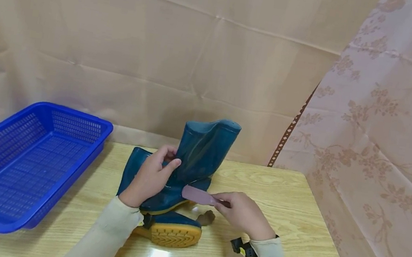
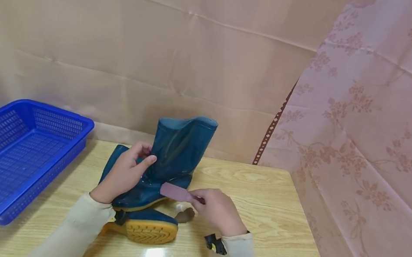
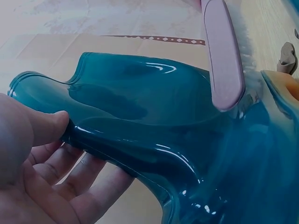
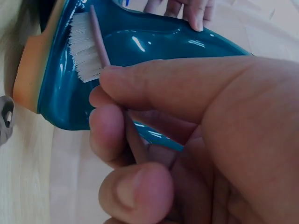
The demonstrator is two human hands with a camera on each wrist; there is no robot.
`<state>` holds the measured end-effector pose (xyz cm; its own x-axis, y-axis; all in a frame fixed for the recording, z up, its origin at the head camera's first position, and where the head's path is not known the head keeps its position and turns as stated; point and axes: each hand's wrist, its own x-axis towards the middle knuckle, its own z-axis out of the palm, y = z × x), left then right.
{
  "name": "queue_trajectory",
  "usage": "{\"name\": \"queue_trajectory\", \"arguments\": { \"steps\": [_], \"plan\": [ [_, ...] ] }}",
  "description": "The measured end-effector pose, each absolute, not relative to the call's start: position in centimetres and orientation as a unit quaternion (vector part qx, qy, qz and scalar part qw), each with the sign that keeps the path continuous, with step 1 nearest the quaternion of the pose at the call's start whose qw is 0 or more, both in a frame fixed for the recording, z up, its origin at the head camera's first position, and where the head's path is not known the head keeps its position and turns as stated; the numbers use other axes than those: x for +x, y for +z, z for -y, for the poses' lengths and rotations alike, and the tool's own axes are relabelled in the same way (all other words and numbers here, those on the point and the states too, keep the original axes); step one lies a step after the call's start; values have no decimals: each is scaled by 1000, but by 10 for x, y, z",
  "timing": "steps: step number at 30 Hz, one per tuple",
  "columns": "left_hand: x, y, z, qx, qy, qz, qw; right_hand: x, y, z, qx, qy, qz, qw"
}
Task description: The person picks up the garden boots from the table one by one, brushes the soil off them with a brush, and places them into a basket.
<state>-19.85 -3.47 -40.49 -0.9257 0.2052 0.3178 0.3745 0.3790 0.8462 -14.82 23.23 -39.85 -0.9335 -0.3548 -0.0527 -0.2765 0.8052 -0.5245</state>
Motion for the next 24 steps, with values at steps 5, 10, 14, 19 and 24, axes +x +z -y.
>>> {"name": "queue_trajectory", "arguments": {
  "steps": [5,10,14,19,24],
  "plan": [
    [-199,-405,35,-174,-527,828,81,-147,-396,-235,-168,-245,-953,52],
    [-198,-406,35,-178,-526,827,88,-147,-392,-237,-154,-239,-959,-20],
    [-197,-408,33,-180,-529,825,85,-145,-392,-240,-145,-249,-956,-63],
    [-197,-407,32,-179,-531,824,82,-146,-391,-241,-147,-250,-954,-83],
    [-198,-402,35,-175,-532,824,83,-150,-389,-241,-141,-258,-947,-129]
  ]
}}
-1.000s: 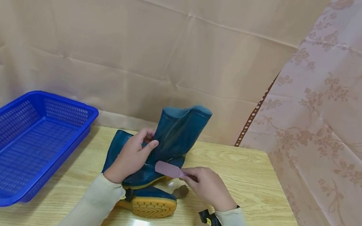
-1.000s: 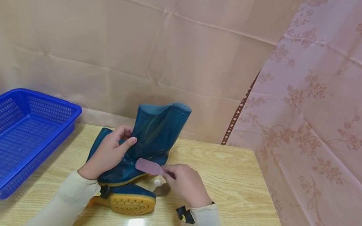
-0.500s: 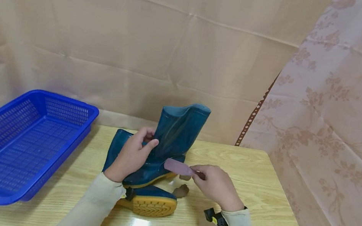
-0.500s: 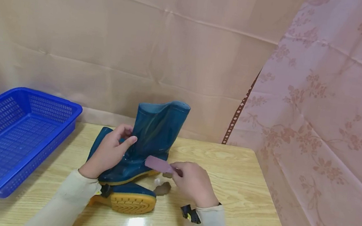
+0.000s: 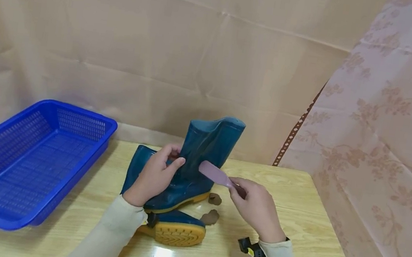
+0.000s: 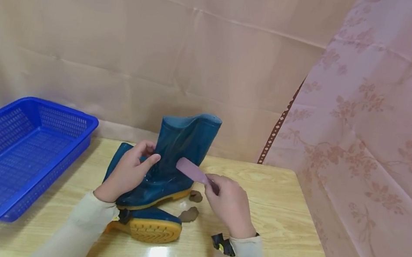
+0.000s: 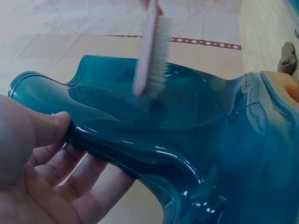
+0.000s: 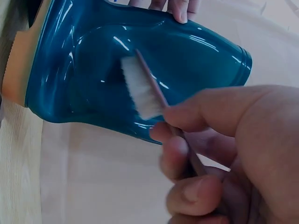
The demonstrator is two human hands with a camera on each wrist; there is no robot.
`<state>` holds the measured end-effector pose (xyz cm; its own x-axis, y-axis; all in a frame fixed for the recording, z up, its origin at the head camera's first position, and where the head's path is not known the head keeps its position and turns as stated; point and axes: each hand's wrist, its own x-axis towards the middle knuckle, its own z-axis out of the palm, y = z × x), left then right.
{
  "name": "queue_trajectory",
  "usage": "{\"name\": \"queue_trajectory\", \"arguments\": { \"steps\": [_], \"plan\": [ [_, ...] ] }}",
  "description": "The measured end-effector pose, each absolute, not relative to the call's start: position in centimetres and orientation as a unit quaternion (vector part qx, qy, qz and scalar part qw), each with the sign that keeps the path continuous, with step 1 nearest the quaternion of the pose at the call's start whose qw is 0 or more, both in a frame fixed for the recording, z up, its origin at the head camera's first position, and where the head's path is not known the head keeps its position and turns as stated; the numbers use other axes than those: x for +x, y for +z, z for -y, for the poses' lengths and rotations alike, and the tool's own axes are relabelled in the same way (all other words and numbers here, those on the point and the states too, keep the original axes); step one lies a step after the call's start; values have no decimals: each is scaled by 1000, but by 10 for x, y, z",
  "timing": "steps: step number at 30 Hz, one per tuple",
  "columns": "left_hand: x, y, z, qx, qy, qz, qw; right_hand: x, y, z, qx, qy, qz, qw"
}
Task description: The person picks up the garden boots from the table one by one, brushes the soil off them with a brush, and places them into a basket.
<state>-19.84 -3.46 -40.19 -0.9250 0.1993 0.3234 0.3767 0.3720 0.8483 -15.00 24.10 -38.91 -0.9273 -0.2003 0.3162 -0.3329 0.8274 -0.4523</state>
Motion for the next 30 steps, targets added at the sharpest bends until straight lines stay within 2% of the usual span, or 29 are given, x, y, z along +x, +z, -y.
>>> {"name": "queue_trajectory", "arguments": {
  "steps": [4,10,14,22,25,30],
  "plan": [
    [-199,-400,35,-176,-532,824,79,-152,-389,-241,157,269,936,164],
    [-199,-399,34,-179,-532,824,78,-154,-393,-236,193,257,929,182],
    [-201,-400,35,-180,-532,823,80,-156,-397,-234,183,241,938,169],
    [-200,-402,37,-174,-526,829,81,-157,-400,-236,134,228,958,110],
    [-201,-403,37,-174,-529,826,86,-156,-396,-236,134,245,952,126],
    [-200,-402,35,-177,-538,819,97,-154,-391,-235,155,278,930,181]
  ]
}}
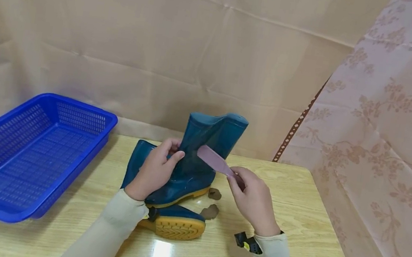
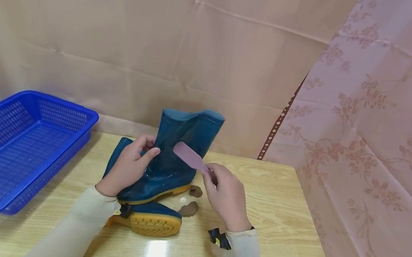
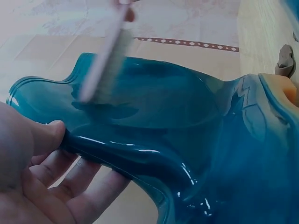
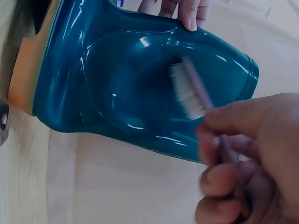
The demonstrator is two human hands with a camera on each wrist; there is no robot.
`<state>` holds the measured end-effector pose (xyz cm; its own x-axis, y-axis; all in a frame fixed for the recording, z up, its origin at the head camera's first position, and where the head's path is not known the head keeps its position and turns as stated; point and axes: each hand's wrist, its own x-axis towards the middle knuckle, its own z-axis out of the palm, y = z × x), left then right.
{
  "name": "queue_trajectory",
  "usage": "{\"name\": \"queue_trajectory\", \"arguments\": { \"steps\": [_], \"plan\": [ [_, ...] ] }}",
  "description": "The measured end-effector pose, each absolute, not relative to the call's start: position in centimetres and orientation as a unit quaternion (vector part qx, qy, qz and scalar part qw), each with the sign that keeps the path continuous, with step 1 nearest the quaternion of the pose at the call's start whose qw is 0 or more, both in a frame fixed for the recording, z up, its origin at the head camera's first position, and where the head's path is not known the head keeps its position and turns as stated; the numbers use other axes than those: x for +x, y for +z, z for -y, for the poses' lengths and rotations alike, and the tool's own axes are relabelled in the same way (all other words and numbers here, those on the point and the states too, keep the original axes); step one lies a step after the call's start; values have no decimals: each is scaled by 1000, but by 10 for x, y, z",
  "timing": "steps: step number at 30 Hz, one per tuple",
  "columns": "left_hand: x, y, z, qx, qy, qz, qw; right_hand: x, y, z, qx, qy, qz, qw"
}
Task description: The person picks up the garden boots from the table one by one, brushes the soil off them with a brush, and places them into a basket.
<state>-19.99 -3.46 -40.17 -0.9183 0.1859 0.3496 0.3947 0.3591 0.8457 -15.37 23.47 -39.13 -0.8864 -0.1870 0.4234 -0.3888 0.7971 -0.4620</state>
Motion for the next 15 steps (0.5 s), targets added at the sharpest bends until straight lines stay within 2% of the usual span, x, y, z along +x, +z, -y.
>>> {"name": "queue_trajectory", "arguments": {
  "steps": [4,8,15],
  "plan": [
    [-199,-403,33,-181,-540,815,107,-153,-391,-232,190,287,915,208],
    [-198,-404,33,-180,-543,812,116,-153,-393,-229,208,286,913,203],
    [-199,-406,33,-178,-542,812,122,-157,-400,-230,156,261,937,174]
  ]
}}
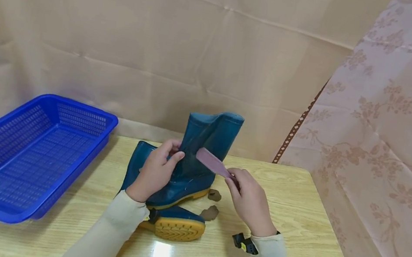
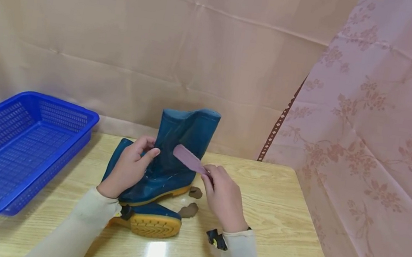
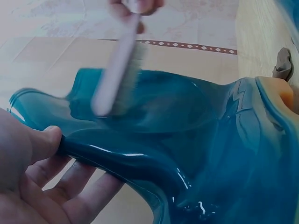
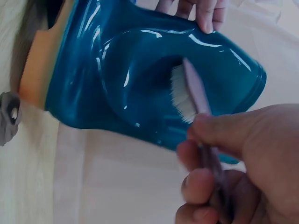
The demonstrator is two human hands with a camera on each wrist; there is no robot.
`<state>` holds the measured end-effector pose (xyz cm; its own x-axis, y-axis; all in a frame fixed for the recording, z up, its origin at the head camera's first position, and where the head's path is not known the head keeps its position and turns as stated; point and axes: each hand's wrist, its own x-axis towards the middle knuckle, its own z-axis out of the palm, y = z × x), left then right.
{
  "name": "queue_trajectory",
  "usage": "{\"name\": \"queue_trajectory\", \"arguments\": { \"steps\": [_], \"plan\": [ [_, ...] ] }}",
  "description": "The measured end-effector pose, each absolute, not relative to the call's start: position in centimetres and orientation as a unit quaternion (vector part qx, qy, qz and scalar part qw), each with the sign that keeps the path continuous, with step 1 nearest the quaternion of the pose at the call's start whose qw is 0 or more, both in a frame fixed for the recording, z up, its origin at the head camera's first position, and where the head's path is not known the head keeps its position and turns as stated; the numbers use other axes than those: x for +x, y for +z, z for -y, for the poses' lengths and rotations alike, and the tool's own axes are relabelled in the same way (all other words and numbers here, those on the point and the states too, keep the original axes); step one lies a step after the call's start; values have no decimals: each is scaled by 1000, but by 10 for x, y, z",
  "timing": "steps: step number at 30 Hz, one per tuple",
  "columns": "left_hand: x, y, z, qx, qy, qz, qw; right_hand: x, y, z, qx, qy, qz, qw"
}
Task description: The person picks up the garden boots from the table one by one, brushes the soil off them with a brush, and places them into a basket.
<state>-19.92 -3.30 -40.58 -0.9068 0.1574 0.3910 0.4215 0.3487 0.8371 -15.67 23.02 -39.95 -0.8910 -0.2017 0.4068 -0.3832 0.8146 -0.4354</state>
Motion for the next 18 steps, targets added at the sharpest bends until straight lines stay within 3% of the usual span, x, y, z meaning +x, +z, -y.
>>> {"name": "queue_trajectory", "arguments": {
  "steps": [8,18],
  "plan": [
    [-199,-404,34,-150,-535,826,97,-159,-405,-236,86,264,958,72],
    [-198,-402,32,-162,-553,815,57,-155,-397,-232,162,261,930,204]
  ]
}}
